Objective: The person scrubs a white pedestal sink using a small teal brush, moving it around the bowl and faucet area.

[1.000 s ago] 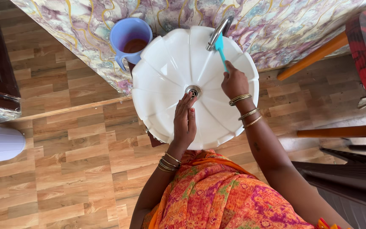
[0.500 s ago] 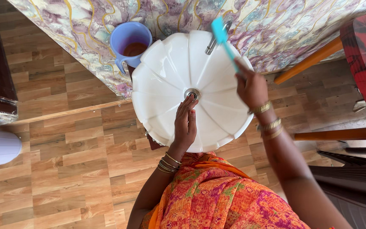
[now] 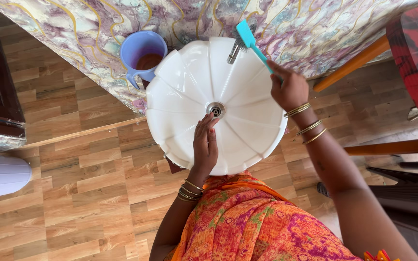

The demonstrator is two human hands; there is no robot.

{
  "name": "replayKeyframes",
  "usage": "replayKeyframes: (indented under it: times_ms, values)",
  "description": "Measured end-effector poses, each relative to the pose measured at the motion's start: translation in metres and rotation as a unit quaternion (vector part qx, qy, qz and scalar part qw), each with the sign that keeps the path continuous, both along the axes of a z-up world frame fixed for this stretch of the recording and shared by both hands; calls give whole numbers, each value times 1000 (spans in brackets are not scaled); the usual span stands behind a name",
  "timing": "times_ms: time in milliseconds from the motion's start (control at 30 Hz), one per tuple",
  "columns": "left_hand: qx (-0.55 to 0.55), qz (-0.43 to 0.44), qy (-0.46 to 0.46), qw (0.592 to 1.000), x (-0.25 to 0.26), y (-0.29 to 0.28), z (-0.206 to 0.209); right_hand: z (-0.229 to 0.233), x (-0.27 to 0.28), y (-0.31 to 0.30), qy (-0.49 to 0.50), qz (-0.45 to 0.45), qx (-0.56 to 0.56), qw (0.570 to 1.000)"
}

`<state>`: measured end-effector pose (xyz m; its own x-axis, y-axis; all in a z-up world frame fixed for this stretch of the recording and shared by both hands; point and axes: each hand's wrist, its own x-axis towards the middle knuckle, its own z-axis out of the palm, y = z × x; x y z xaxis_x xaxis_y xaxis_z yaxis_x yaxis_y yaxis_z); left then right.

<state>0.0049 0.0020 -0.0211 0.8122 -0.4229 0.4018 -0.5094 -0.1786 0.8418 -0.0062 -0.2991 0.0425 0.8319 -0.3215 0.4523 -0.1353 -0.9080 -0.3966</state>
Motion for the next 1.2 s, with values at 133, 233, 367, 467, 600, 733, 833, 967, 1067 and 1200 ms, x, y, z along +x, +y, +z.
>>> replayKeyframes:
  times_ms: [133, 233, 367, 467, 600, 733, 833, 967, 1067, 1200]
  values:
    - [-2, 13, 1, 1000, -3, -4, -5, -10, 2, 25, -3, -29, -14, 999]
    - [-9, 7, 13, 1000, -9, -17, 3, -10, 3, 18, 52, -52, -19, 997]
    - [-17, -17, 8, 1000, -7, -37, 18, -24, 23, -30, -8, -14, 42, 999]
    - [-30, -36, 7, 999, -6, -54, 28, -37, 51, -54, -106, 37, 125, 986]
    - [-41, -54, 7, 998, -1, -75, 29, -30, 44, -51, 27, -38, 185, 982]
    - [-45, -66, 35, 996, 3, -92, 25, -33, 13, 1, -18, -26, 107, 994]
    - [-36, -63, 31, 997, 5, -98, 20, -49, 27, -16, -79, 15, 180, 980]
    - [-7, -48, -8, 999, 15, -95, 10, -68, 60, -55, -150, 73, 255, 953]
    - [12, -38, -26, 999, 16, -89, 7, -58, 64, -60, 35, -80, 537, 839]
    - [24, -40, -42, 998, 15, -88, 8, -41, 52, -36, -20, -26, 398, 917]
